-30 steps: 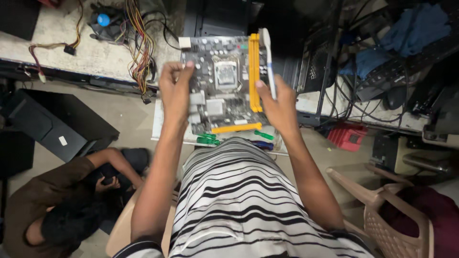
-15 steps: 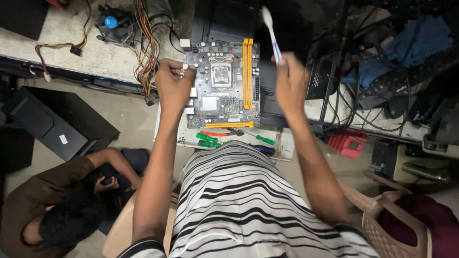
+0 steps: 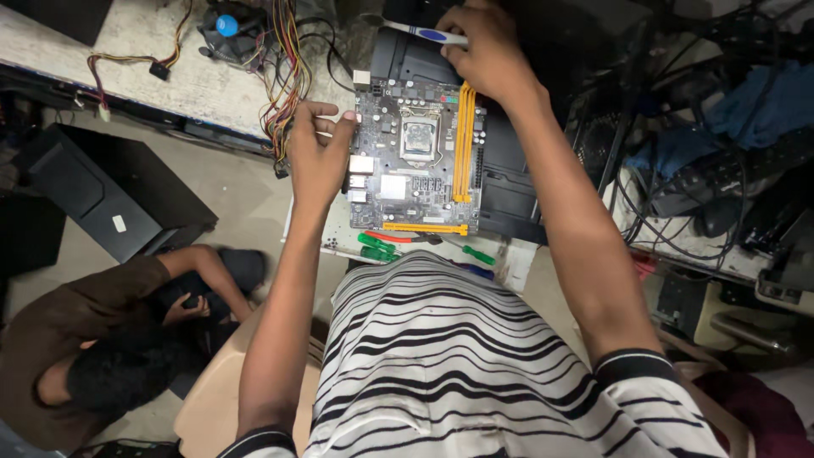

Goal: The person holds a computer motherboard and uses a toothbrush to scrub various components, including the yellow RAM slots, the CPU socket area, and the rear I/O ports. The person rotates the board to access different sections while continuing to brush the surface.

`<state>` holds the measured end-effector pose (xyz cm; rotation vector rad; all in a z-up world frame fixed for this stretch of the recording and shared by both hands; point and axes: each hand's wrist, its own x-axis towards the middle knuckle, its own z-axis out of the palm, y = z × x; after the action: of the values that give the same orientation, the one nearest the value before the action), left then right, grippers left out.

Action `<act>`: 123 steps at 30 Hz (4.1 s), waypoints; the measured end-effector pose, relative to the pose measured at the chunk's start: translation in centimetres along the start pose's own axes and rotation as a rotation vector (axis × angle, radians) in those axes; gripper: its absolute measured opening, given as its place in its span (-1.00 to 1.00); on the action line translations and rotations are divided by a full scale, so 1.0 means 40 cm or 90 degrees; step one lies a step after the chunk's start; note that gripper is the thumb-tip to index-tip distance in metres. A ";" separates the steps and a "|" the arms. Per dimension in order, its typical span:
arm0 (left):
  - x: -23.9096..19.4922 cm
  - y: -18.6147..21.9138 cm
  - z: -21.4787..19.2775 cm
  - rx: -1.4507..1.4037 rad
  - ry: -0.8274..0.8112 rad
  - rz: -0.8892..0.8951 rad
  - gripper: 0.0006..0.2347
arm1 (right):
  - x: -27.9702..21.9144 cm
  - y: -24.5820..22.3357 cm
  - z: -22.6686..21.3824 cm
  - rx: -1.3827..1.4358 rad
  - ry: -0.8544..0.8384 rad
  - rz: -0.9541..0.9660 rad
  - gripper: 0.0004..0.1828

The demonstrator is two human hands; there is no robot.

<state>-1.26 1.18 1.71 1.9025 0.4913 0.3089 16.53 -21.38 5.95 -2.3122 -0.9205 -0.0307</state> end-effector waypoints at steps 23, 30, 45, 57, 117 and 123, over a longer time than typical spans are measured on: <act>-0.135 0.637 -0.113 0.205 -0.359 0.530 -0.79 | -0.869 -0.309 -0.488 -0.224 0.232 0.488 -0.69; -0.128 0.596 -0.112 0.213 -0.362 0.509 -0.77 | -0.893 -0.301 -0.455 -0.213 0.225 0.480 -0.67; -0.201 0.589 -0.109 0.112 -0.366 0.468 -0.72 | -0.867 -0.312 -0.490 -0.210 0.190 0.475 -0.62; -0.229 0.651 -0.166 -0.053 -0.321 0.479 -0.68 | -0.387 -0.236 -0.481 -0.104 0.275 0.169 -0.58; -0.217 0.114 -0.086 -0.622 -0.389 -0.260 -0.55 | -0.636 -0.400 -0.105 0.436 0.328 0.504 -0.67; -0.212 0.144 -0.085 -0.566 -0.340 -0.078 -0.49 | -0.661 -0.557 -0.070 0.206 0.280 0.462 -0.66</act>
<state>-9.12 -1.89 8.45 1.0132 0.0676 -0.0747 -16.76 -26.85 14.08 -2.0790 0.1440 -0.0730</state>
